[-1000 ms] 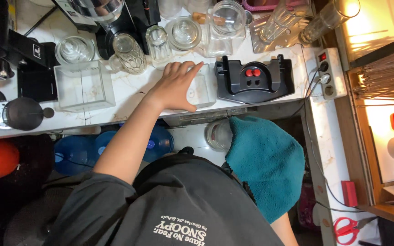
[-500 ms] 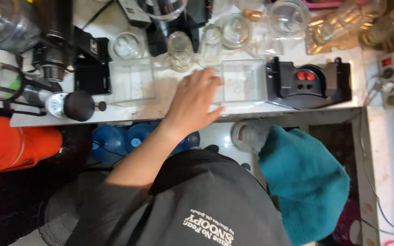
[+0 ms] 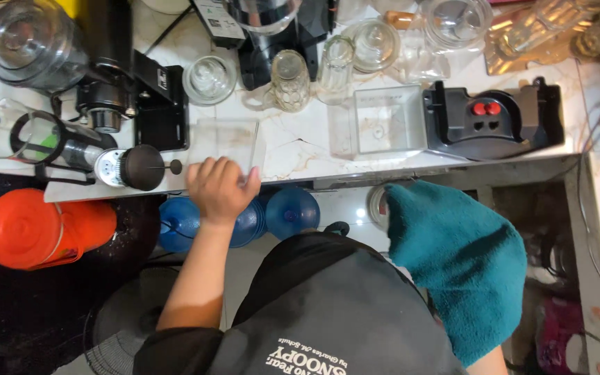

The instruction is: Wiping and organizing clear plastic containers and a glass jar using a cleaning cloth at a cafe counter.

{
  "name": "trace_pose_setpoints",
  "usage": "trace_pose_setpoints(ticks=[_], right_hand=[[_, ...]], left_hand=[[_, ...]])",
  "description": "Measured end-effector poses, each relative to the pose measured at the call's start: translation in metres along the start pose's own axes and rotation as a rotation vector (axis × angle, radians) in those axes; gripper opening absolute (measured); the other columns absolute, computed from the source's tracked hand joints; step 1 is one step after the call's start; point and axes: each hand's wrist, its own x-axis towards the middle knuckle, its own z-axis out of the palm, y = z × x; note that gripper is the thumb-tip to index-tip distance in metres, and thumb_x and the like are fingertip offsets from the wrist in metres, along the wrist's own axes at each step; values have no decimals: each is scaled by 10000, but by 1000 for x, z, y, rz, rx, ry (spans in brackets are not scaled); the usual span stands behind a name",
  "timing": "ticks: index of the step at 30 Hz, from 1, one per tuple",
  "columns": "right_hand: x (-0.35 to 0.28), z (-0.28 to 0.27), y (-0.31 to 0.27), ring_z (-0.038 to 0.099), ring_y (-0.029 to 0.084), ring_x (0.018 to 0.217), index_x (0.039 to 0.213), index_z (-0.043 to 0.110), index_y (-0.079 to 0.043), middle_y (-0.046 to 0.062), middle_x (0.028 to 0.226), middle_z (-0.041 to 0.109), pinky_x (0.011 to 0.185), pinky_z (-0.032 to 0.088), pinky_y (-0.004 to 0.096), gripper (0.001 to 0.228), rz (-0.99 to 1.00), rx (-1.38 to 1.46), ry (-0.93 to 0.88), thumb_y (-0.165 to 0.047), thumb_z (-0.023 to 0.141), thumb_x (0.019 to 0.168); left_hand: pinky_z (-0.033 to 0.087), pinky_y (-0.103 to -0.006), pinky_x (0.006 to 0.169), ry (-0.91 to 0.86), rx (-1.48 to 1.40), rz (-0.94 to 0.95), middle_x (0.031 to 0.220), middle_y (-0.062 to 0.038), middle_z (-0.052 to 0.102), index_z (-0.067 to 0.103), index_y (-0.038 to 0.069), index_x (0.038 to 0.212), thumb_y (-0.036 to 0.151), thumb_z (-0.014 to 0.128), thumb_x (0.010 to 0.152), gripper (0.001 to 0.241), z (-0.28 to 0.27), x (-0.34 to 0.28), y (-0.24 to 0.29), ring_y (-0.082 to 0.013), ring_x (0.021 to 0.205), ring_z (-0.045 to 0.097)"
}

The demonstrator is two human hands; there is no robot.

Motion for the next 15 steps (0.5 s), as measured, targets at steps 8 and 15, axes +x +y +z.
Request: trace_pose_setpoints(ticks=[8, 15], right_hand=[[-37, -19, -8, 242, 262, 1604, 1684, 206, -88, 160, 1720, 232, 1305, 206, 411, 854, -66, -174, 124, -530, 530, 1028], [-138, -61, -52, 218, 256, 1626, 1695, 193, -87, 161, 1735, 210, 1322, 183, 403, 875, -112, -457, 451, -540, 536, 1028]], left_hand=[[315, -345, 580, 78, -1110, -129, 585, -36, 413, 363, 98, 609, 410, 538, 955, 498, -25, 22, 52, -188, 578, 432], [284, -347, 591, -498, -2057, -215, 560, -28, 395, 381, 89, 592, 398, 557, 999, 541, 36, 19, 192, -166, 594, 367]])
